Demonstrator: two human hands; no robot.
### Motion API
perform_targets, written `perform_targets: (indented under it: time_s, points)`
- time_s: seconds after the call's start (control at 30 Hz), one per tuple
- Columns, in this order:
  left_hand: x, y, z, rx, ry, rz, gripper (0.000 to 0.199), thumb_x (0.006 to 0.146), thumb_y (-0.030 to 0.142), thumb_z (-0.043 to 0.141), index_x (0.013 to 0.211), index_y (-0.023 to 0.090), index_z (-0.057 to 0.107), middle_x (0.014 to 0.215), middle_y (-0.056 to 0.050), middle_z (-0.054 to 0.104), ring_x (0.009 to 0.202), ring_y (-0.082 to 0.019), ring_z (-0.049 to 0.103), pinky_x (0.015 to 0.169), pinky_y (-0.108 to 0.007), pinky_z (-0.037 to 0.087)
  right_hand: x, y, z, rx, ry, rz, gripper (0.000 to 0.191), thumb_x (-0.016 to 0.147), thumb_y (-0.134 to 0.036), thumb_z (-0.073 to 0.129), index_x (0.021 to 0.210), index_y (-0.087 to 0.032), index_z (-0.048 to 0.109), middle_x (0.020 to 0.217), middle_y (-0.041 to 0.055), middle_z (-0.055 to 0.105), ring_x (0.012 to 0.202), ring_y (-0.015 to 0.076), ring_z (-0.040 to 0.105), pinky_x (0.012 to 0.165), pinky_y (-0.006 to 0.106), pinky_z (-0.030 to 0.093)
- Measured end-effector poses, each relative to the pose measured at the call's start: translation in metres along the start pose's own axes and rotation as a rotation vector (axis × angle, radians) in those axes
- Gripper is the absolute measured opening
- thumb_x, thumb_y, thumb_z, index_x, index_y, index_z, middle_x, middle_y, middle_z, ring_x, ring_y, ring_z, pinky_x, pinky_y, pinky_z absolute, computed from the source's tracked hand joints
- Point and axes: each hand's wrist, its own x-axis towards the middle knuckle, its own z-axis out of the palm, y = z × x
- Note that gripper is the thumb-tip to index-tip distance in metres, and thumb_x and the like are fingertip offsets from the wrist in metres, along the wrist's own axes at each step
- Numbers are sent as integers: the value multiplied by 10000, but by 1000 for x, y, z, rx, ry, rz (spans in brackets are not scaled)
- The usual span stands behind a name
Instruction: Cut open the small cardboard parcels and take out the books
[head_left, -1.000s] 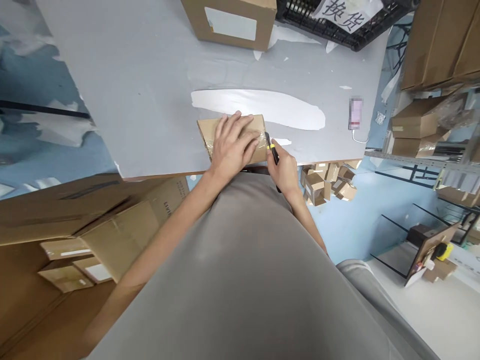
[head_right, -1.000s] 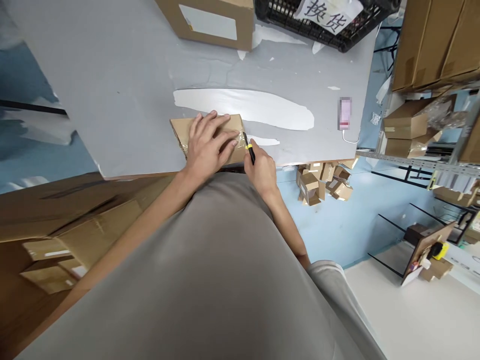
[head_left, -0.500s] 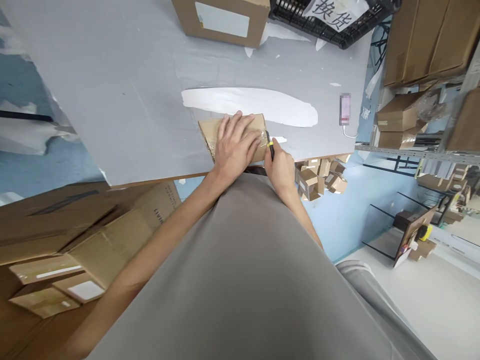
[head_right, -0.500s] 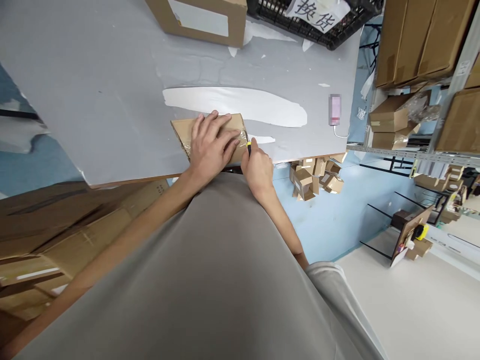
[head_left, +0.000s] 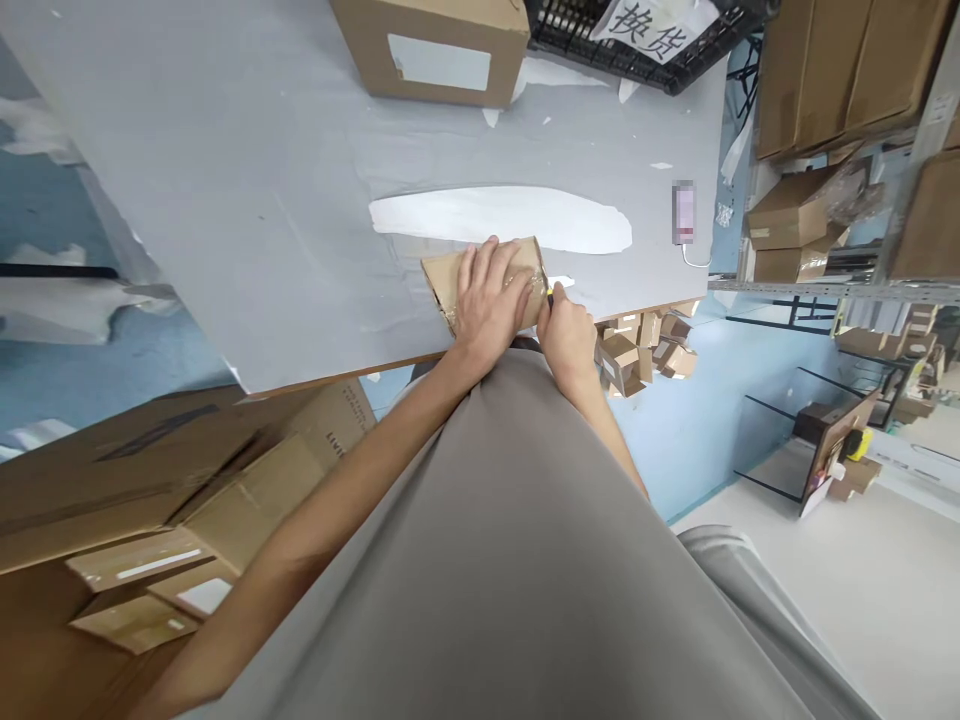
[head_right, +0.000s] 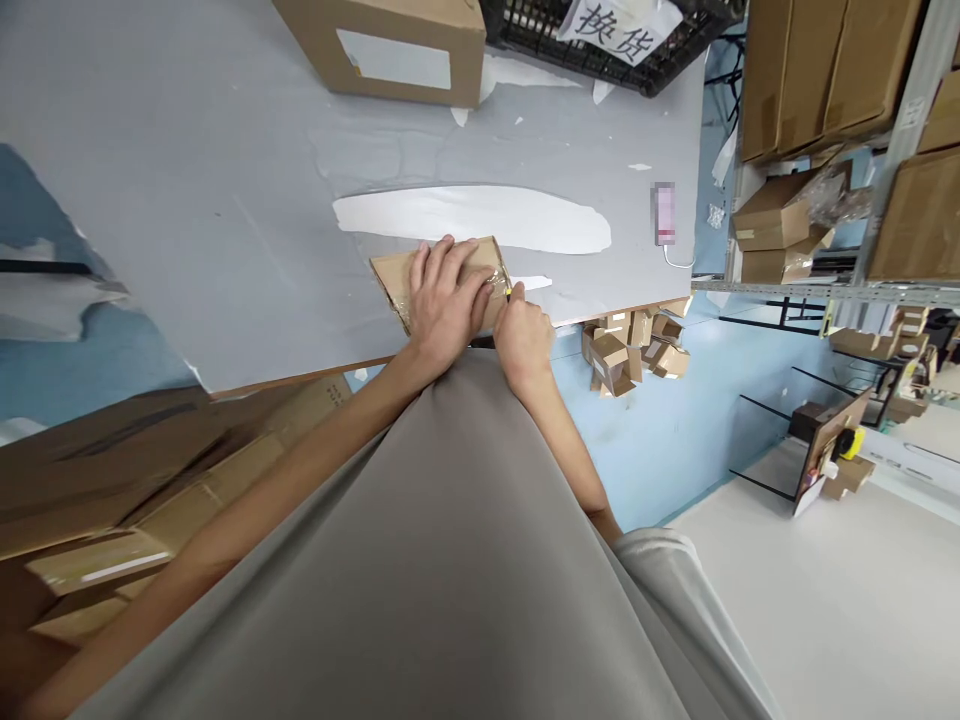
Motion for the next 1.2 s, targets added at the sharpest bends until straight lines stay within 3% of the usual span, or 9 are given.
perform_targets:
  time_s: [0.3,0.63,0.97,1.2]
  points:
    - [-1,-3,2,-68,22,5,424,1173,556,517,1461,324,723,1742,-70,626,1758,-339,406,1514,-649,166,-9,0,1,-21,-45,29,464,1217,-223,357,1618,-115,563,1289,245,839,1204,370,829,1022,462,629]
    - [-4,-8,4,-60,22,-4,372,1166,530,551,1417,335,744,1756,-63,607,1752,-350,410,1505,-670,155,-16,10,3,-26,-111,47,475,1228,-259,376,1655,-142,548,1290,235,849,1213,360,831,1017,429,623]
    - [-8,-6,1,32,27,-9,416,1189,549,468,1397,344,764,1754,-56,608,1748,-322,419,1508,-642,146,-26,25,-10,-53,-188,-22,558,1233,-262,405,1775,-142,459,1295,226,858,1211,361,835,1024,429,615]
    - [-8,-3,0,43,35,-36,441,1176,583,499,1467,345,731,1748,-67,612,1753,-318,408,1510,-617,132,-3,29,-4,-3,-121,-118,589,1242,-281,347,1815,-156,393,1367,210,847,1231,336,822,1047,400,594]
